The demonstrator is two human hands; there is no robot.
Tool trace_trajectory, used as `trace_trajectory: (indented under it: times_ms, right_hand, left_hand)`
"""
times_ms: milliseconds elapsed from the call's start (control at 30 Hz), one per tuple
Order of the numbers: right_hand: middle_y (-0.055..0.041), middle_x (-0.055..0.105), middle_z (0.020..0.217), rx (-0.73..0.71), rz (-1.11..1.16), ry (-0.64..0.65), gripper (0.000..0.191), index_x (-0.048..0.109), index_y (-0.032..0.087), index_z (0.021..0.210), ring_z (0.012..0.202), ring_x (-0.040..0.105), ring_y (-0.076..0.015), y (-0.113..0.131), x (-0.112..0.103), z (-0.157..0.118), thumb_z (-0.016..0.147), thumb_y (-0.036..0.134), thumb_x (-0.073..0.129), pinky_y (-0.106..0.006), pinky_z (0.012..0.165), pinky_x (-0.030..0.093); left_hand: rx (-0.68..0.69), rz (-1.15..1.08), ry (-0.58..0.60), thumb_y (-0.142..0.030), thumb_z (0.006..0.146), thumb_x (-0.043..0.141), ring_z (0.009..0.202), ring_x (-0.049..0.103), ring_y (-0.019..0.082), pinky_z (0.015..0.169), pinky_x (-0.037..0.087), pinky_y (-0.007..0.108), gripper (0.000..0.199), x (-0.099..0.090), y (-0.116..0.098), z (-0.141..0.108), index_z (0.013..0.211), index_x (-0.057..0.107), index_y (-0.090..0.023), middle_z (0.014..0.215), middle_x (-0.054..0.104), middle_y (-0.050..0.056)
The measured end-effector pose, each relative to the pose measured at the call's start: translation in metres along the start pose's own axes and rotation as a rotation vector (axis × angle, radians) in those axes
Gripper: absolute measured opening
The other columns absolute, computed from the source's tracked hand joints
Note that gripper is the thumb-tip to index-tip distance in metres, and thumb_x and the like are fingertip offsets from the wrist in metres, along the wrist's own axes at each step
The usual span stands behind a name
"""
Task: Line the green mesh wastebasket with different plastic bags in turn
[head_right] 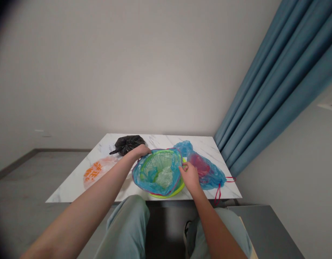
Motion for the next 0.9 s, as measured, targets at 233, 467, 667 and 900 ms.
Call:
trace_trajectory:
  times_ms: [233, 467, 667, 900]
  right_hand:
    - [-0.0022, 0.061, 0.061, 0.049, 0.289, -0.079, 0.029, 0.057, 0.019, 0.065, 0.062, 0.055, -0.019, -0.005, -0.015, 0.012, 0.076, 0.045, 0.05, -0.028, 0.059, 0.039]
    - [-0.0057, 0.066, 0.071, 0.114, 0.081, -0.207, 0.03, 0.065, 0.017, 0.08, 0.067, 0.058, -0.0218, -0.015, -0.05, 0.006, 0.081, 0.043, 0.051, -0.031, 0.065, 0.041]
    - [-0.0103, 0.062, 0.103, -0.244, 0.01, -0.273, 0.025, 0.062, 0.018, 0.103, 0.094, 0.057, -0.0234, 0.047, -0.065, -0.021, 0.082, 0.022, 0.05, -0.038, 0.087, 0.045]
    - [-0.0043, 0.064, 0.104, -0.606, -0.095, 0.486, 0.026, 0.067, 0.025, 0.1, 0.104, 0.053, -0.023, 0.099, 0.01, -0.084, 0.076, 0.014, 0.063, -0.042, 0.101, 0.037]
  left_hand:
    - [0.149, -0.155, -0.146, -0.028, 0.075, 0.054, 0.056, 0.055, 0.014, 0.053, 0.041, 0.023, 0.024, -0.024, -0.003, -0.015, 0.08, 0.071, -0.012, 0.066, 0.066, 0.005]
    - [0.208, -0.172, -0.215, -0.045, 0.074, 0.063, 0.07, 0.062, 0.019, 0.064, 0.046, 0.028, 0.036, -0.044, 0.006, -0.038, 0.089, 0.071, -0.013, 0.079, 0.07, 0.008]
    - [0.587, 0.24, -0.328, -0.029, 0.081, 0.061, 0.102, 0.059, 0.026, 0.096, 0.043, 0.038, 0.031, -0.042, -0.063, -0.068, 0.108, 0.067, -0.014, 0.109, 0.066, 0.013]
    - [0.611, 0.509, -0.069, -0.021, 0.084, 0.059, 0.119, 0.052, 0.027, 0.104, 0.035, 0.036, 0.036, 0.022, -0.109, -0.045, 0.118, 0.065, -0.015, 0.125, 0.063, 0.014]
Point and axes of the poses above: each hand's wrist, its own z-axis towards the middle knuckle, its own x-axis out of the palm, y = z × x, the point moved 10 cm from there along z, towards the middle knuckle
